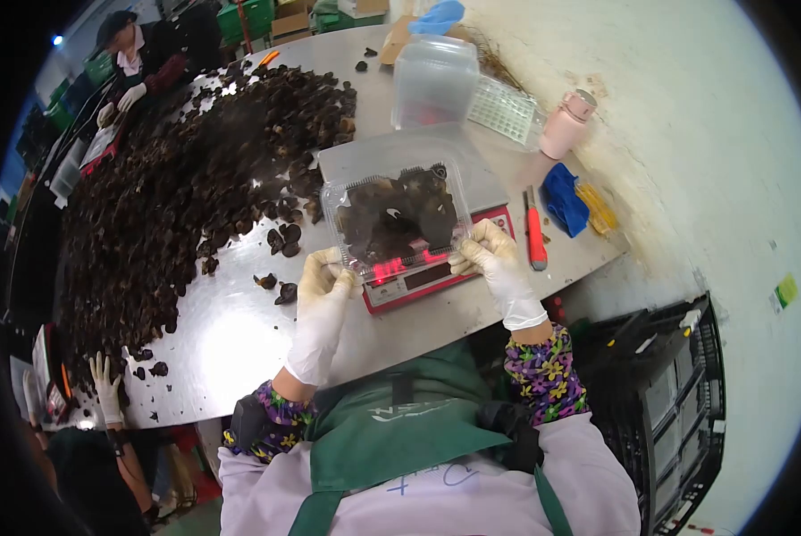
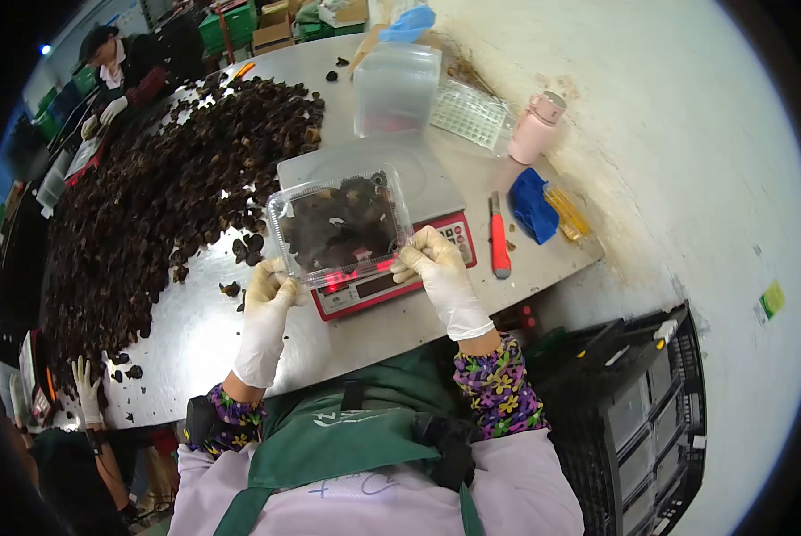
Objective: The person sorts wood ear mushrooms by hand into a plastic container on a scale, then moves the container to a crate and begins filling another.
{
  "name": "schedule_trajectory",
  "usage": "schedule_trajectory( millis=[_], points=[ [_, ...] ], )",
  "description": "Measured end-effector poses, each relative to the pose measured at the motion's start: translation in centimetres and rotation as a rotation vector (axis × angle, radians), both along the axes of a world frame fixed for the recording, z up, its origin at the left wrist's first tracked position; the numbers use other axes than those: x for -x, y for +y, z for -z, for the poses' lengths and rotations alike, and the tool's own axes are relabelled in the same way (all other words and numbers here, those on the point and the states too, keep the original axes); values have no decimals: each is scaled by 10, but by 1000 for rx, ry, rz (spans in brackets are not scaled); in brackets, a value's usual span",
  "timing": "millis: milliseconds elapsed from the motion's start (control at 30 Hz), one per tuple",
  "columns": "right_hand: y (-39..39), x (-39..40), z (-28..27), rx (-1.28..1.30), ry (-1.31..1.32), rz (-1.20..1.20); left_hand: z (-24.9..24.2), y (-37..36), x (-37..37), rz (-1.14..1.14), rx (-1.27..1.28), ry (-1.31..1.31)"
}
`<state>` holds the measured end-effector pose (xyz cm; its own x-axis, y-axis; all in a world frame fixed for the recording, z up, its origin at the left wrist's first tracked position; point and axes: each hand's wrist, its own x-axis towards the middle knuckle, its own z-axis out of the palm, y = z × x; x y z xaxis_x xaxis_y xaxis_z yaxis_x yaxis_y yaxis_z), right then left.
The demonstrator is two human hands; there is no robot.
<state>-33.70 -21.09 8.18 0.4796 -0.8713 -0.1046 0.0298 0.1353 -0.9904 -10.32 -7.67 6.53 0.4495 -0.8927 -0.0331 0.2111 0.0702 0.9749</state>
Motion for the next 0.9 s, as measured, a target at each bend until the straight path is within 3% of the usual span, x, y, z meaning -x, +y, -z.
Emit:
schedule_trajectory(
  millis=[100,167,200,233,267,300,333,367,433,500,567,600,700,767,900],
  points=[
    [18,5,-8,168,-106,101,-14,11,6,63,162,-27],
    [41,-8,-7,65,-353,351,-20,17,19,20,83,-87],
    [51,-7,-10,136,-264,323,-1,13,16,-11,152,-176],
    [64,-7,-11,-8,-454,286,0,7,22,15,234,-103],
    [65,-9,-1,61,-495,260,-5,7,32,154,307,-5],
    [83,-14,-30,-49,-429,389,-2,8,41,277,381,16],
    [93,-17,-42,-63,-608,528,-7,8,63,335,377,-9],
    [75,-2,-25,240,-563,556,-11,13,82,371,373,-43],
    [94,54,-69,460,-463,575,-16,19,93,621,362,-158],
    [124,122,-112,564,-240,791,-36,18,96,756,413,-269],
    [178,194,-160,574,90,920,-43,15,89,655,238,-226],
    [196,235,-167,544,297,1082,-46,12,82,616,225,-258],
    [253,337,-179,322,316,1387,-16,-16,49,494,211,-229],
    [271,424,-155,191,353,1424,1,-29,32,501,234,-175],
    [240,477,-120,-55,524,1438,8,-23,13,485,212,-187]
  ],
)
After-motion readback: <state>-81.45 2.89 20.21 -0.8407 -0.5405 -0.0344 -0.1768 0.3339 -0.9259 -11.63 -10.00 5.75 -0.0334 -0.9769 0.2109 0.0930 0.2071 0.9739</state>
